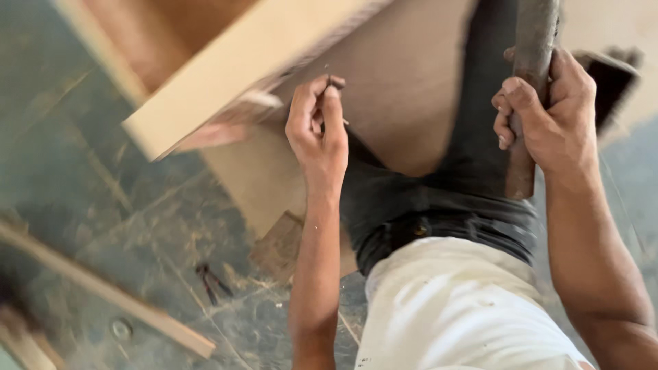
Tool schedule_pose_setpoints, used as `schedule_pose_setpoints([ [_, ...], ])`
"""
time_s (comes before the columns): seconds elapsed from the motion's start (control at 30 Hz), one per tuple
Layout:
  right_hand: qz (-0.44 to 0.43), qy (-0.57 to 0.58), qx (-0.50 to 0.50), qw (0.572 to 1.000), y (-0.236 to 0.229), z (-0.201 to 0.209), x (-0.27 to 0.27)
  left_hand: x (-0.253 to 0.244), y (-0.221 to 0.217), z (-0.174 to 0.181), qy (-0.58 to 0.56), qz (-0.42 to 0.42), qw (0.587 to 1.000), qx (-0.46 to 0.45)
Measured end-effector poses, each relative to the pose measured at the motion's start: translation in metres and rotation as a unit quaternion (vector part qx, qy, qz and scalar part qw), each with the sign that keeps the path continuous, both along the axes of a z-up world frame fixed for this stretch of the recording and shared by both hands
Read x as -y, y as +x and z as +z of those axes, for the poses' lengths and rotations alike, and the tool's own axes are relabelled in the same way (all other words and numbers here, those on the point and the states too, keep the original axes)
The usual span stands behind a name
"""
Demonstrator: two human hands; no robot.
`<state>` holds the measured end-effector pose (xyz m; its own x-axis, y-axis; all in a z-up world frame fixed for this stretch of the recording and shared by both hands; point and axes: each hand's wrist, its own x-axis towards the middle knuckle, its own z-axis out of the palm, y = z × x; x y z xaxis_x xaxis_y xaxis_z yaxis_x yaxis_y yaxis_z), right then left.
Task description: The person applies adhesive along the edges of wooden boards and then uses a hammer to secure pieces of plywood to a wooden frame, gradually assembling a cabinet.
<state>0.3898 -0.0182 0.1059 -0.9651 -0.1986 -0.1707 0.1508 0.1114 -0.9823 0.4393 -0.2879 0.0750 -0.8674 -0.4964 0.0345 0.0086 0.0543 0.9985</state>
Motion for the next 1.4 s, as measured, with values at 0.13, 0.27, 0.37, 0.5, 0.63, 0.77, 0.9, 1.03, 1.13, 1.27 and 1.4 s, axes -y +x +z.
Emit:
schedule_pose_setpoints([
  [0.13,0.131,-0.013,0.002,0.991,0.007,0.017,0.090,0.084,0.059,-0.003,-0.064,0.155,0.986,-0.015],
  [0.27,0.204,0.036,0.009,0.978,0.014,0.028,0.154,0.169,0.084,-0.016,-0.174,0.221,0.955,-0.088],
  [0.37,0.242,0.031,0.019,0.969,0.023,0.028,0.174,0.226,0.082,-0.027,-0.217,0.190,0.954,-0.077],
  [0.5,0.253,0.078,0.024,0.964,0.025,0.031,0.197,0.257,0.072,-0.031,-0.294,0.163,0.941,-0.034],
  [0.63,0.260,0.099,0.027,0.960,0.024,0.033,0.211,0.257,0.058,-0.032,-0.260,0.148,0.953,-0.047],
  [0.77,0.265,0.088,0.027,0.960,0.024,0.032,0.224,0.260,0.042,-0.036,-0.273,0.156,0.947,-0.058],
  [0.9,0.264,0.095,0.028,0.959,0.023,0.031,0.231,0.263,0.038,-0.043,-0.242,0.154,0.953,-0.094],
  [1.03,0.268,0.091,0.033,0.959,0.021,0.028,0.234,0.263,0.045,-0.044,-0.220,0.141,0.959,-0.111],
  [1.13,0.267,0.094,0.032,0.959,0.020,0.025,0.234,0.266,0.048,-0.039,-0.228,0.130,0.961,-0.088],
  [1.27,0.273,0.090,0.035,0.957,0.016,0.024,0.233,0.265,0.049,-0.034,-0.249,0.119,0.957,-0.087],
  [1.4,0.278,0.101,0.042,0.955,0.015,0.024,0.236,0.264,0.050,-0.034,-0.228,0.115,0.962,-0.102],
])
